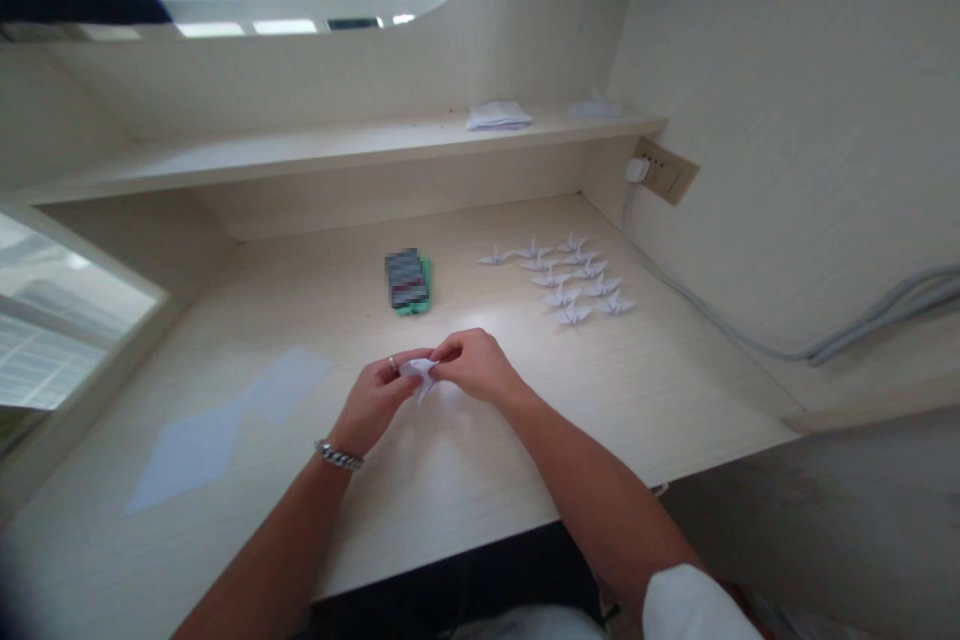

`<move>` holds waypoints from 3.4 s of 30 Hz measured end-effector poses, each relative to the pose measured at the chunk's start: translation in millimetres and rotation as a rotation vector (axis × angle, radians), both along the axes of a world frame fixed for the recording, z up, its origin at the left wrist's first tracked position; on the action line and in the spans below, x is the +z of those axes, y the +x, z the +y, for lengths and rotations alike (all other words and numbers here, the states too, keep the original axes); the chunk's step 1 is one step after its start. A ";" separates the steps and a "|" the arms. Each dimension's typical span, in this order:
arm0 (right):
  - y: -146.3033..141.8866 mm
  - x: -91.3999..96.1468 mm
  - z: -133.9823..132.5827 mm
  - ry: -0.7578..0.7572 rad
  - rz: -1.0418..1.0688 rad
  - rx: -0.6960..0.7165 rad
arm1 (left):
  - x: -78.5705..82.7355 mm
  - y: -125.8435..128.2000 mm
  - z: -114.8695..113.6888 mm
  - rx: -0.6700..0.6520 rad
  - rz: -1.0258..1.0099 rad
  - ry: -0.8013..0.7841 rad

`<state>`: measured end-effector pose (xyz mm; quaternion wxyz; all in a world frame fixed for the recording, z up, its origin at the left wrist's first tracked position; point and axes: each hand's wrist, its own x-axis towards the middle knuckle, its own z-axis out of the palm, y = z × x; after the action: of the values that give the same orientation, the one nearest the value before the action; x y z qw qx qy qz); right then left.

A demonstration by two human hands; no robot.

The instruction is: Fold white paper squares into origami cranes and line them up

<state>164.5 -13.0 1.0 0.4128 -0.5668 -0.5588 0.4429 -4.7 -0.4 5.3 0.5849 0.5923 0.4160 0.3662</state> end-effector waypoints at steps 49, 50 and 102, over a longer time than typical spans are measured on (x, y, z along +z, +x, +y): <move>-16.0 -5.5 5.5 0.210 0.350 -0.094 | -7.5 1.1 -2.9 0.234 -0.032 0.353; -15.4 -5.8 6.0 0.210 0.362 -0.102 | -8.7 0.6 -2.6 0.233 -0.033 0.379; -11.3 9.7 -6.7 0.198 0.079 0.002 | 2.2 -2.5 -0.7 0.096 -0.324 -0.171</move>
<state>153.2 -19.7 10.7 0.4880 -0.5050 -0.5836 0.4078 -7.1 -1.1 7.5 0.6743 0.4532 0.3737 0.4475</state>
